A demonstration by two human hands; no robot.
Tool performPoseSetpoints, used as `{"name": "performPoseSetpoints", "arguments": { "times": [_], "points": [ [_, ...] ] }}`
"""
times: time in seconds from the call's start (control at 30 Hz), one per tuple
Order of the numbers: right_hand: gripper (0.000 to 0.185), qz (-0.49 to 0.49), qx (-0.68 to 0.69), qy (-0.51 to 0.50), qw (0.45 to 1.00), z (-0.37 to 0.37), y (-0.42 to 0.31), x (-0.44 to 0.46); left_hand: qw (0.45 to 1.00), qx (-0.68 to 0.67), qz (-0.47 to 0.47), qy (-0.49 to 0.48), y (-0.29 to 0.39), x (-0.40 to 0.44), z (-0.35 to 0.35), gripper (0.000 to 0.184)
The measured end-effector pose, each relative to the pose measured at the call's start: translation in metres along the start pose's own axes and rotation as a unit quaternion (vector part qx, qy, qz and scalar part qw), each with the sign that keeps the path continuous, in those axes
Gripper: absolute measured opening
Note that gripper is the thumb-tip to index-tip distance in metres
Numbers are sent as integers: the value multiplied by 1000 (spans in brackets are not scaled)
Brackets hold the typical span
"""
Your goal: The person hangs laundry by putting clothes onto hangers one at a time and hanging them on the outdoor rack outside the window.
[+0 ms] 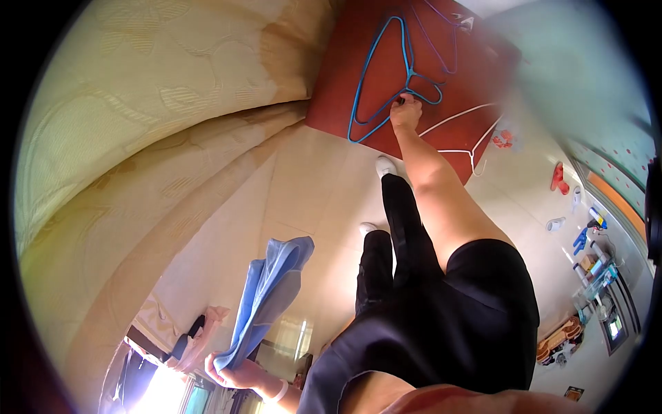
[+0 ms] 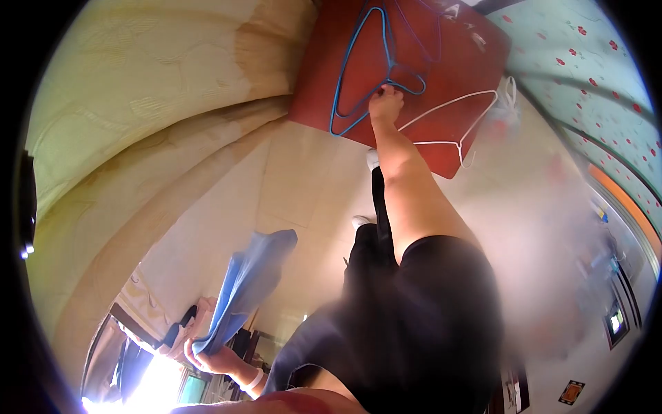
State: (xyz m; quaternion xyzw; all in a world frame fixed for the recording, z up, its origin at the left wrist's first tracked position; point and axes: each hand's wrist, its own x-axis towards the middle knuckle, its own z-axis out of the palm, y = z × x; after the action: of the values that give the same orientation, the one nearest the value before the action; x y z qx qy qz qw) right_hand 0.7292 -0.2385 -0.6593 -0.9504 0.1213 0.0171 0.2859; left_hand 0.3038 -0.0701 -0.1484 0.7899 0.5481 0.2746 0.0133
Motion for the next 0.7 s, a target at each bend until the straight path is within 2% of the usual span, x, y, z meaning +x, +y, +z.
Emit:
{"name": "performPoseSetpoints", "arguments": {
  "times": [0.07, 0.17, 0.27, 0.37, 0.43, 0.5, 0.53, 0.57, 0.6, 0.63, 0.67, 0.7],
  "points": [
    [22, 67, 6, -15, 998, -4, -15, 0, 1000, -12, -17, 4, 2, -2, -2, 22],
    [20, 104, 55, -40, 992, 13, -1, 3, 999, -34, -31, -1, 4, -5, -3, 22],
    [15, 198, 198, -103, 954, 34, 18, 11, 1000, -5, -23, -12, 4, -6, -4, 23],
    [8, 247, 473, -210, 819, -69, -54, -7, 1000, -7, -16, 0, 10, -4, 1, 24],
    [8, 262, 478, -210, 812, -114, -74, -15, 1000, -22, -8, 5, 10, -3, -1, 25],
    [9, 298, 493, -206, 791, -130, -71, -16, 986, 73, 153, -1, 9, 3, -7, 16],
    [4, 314, 494, -198, 786, -140, -67, -17, 966, 117, 231, 8, 12, 7, -10, 16],
    [5, 307, 461, -168, 816, -152, -63, -18, 961, 105, 257, 6, 17, 12, -12, 20],
    [10, 298, 425, -143, 843, -171, -67, -23, 977, 28, 210, -6, 5, 11, -15, 20],
    [16, 268, 423, -109, 858, -178, -57, -24, 978, 19, 207, 3, -3, 12, -18, 17],
    [25, 239, 420, -81, 872, -185, -41, -25, 977, -211, -35, -10, -12, 10, -22, 18],
    [27, 228, 384, -111, 888, -208, -33, -33, 951, -269, -150, -8, 4, 16, -24, 24]
  ]
}}
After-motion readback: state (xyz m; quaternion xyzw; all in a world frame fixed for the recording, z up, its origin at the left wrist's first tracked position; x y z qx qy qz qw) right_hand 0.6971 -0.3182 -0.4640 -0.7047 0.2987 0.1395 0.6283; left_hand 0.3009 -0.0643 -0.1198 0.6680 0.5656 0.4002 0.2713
